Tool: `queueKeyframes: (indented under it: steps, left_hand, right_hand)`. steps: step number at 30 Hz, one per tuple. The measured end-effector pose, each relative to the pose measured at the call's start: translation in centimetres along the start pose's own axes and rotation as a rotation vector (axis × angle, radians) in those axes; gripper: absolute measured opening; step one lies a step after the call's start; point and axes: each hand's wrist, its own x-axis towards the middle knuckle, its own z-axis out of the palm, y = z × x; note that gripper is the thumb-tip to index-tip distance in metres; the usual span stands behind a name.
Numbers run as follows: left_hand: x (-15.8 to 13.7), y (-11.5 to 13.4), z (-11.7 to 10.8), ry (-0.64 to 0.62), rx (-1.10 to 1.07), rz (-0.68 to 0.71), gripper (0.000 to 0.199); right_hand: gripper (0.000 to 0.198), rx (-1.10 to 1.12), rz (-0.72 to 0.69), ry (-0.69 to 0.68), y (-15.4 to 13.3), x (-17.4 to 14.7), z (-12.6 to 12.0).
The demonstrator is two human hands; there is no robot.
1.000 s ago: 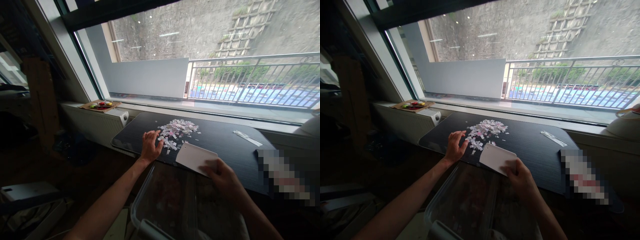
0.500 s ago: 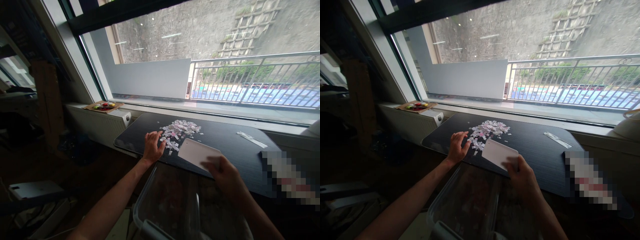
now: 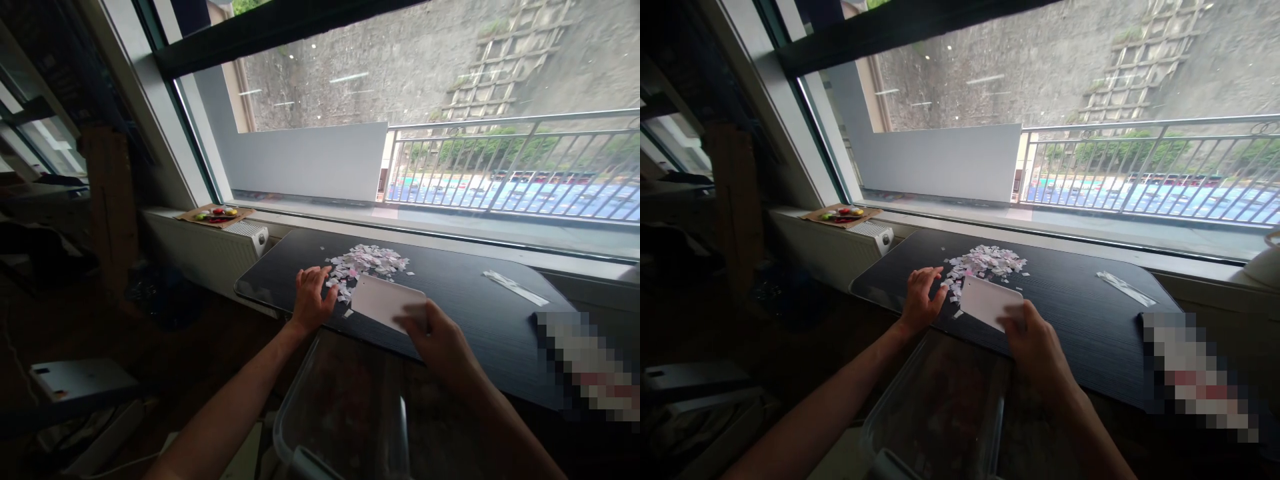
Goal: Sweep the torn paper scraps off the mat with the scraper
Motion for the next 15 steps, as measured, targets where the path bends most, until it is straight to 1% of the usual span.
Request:
queueKeyframes:
  steps: [4,7,10,12,15]
  left_hand:
    - [0.1,-0.2,0.2,0.012,-0.005,0.003,0.036]
    - [0.2,-0.2,0.1,0.007,-0.014,0.01,0.039]
    - [-0.2,0.1,-0.6,-0.011,-0.027,0.065,0.03]
    - [-0.9,0.5,-1.3,-0.075,-0.039,0.16,0.023]
    - [-2.0,1.0,-2.1,-0.257,-0.053,0.345,0.024]
  right_hand:
    - [0.017,-0.083,-0.003,0.012,-0.5,0.6,0.5]
    - [0.02,-0.121,0.022,-0.008,0.0,0.3,-0.3]
    - [0.019,-0.132,0.012,-0.014,0.3,0.1,-1.0]
    - [0.017,-0.148,0.008,0.001,0.2,0.0,-1.2]
    - [0.018,-0.166,0.022,0.02,-0.2,-0.1,-1.1]
